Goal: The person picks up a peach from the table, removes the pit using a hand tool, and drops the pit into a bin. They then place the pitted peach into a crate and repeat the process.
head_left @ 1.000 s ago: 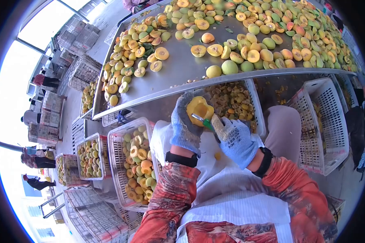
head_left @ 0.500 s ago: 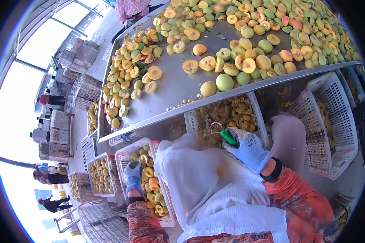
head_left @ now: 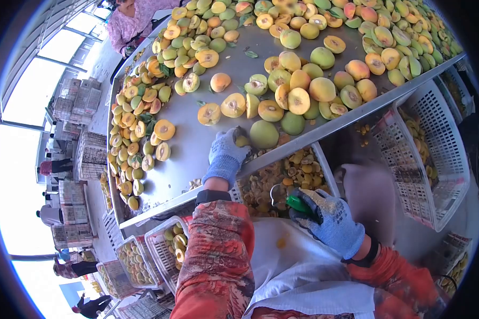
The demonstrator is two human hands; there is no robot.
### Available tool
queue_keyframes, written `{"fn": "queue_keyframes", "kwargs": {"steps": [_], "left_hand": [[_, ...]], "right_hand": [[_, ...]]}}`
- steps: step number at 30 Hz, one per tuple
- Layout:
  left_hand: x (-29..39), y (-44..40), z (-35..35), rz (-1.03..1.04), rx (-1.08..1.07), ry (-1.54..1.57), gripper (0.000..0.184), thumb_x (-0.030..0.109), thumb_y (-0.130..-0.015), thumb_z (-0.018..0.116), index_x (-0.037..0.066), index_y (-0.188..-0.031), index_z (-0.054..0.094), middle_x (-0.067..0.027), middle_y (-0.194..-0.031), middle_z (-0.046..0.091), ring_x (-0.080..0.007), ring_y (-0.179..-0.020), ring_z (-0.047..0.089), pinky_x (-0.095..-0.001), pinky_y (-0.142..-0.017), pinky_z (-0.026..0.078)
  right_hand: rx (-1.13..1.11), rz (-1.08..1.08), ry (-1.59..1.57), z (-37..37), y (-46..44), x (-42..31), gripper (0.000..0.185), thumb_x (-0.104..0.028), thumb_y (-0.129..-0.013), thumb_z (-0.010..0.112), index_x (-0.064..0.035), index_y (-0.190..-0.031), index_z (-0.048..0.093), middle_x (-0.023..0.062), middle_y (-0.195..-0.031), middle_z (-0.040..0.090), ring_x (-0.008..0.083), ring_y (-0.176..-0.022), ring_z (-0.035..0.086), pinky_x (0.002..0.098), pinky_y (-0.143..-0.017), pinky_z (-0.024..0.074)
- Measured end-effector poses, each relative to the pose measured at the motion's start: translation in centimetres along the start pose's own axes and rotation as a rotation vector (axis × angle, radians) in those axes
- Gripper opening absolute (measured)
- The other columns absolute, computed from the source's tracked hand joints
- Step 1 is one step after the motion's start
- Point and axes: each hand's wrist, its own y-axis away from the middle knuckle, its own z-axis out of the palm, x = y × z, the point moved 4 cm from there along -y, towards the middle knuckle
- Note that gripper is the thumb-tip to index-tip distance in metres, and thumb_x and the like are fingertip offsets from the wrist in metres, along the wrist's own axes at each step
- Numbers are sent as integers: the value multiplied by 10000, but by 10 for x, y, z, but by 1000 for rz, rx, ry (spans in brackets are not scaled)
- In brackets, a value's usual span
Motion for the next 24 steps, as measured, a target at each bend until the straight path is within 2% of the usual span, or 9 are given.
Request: {"fn": "queue_keyframes", "kwargs": {"steps": [2,4,7,9,13,15,20,22,24], "left_hand": [[-37,0,13,63,46,812,413,161,-771,618,-10,-1138,536,-157,-1021,581,-232,-858,616,-326,-756,519],[-28,46,-33,-64,-74,1645,435,175,-830,535,-20,-1212,463,-201,-1079,549,-302,-906,601,-399,-790,528],[-17,109,-65,-26,146,1838,537,298,-854,507,-24,-1268,392,-235,-1133,518,-365,-962,572,-463,-819,513],[-16,139,-60,-40,-184,2308,576,374,-868,482,6,-1296,370,-243,-1169,495,-399,-1001,548,-498,-836,500],[-14,180,-38,-68,-217,2349,488,363,-893,464,70,-1280,412,-205,-1144,527,-349,-1046,540,-472,-848,498],[-5,198,-38,-227,93,2230,456,384,-903,462,31,-1192,480,-165,-1115,547,-285,-1011,560,-431,-846,499],[24,228,-56,-77,159,2425,400,316,-891,508,9,-1146,498,-178,-1077,570,-291,-984,576,-426,-874,488],[27,246,-70,127,395,1610,392,292,-871,521,3,-1136,501,-187,-1079,570,-306,-990,576,-453,-908,461],[20,243,-62,63,244,2030,402,286,-858,530,1,-1139,500,-192,-1088,568,-317,-996,572,-463,-912,456]], "right_hand": [[61,20,-94,2,2,-2,417,-192,-758,685,-32,-1114,540,140,-891,641,293,-761,633,353,-649,507],[116,31,-193,6,5,-3,425,-163,-759,687,-26,-1132,535,140,-930,645,287,-802,638,344,-678,513],[68,-104,-233,19,9,-12,423,-144,-769,684,-16,-1143,535,127,-930,652,286,-831,640,332,-697,516],[41,-135,-248,28,12,-33,424,-153,-772,681,-17,-1146,534,134,-924,649,291,-820,639,333,-691,515],[-50,-166,-71,42,20,-76,366,-192,-797,658,-3,-1089,544,176,-790,635,313,-697,636,354,-596,500],[-55,-204,33,50,26,-89,323,-232,-802,657,3,-999,555,191,-690,602,349,-621,609,387,-522,472],[127,-280,14,53,41,-108,296,-294,-810,640,-20,-891,565,161,-610,591,317,-530,594,384,-474,454],[146,-290,38,49,48,-114,285,-296,-814,637,-26,-868,562,160,-600,587,318,-521,590,386,-468,450],[135,-317,120,44,56,-124,277,-299,-820,630,-36,-857,552,157,-588,579,324,-509,581,401,-455,433]]}}
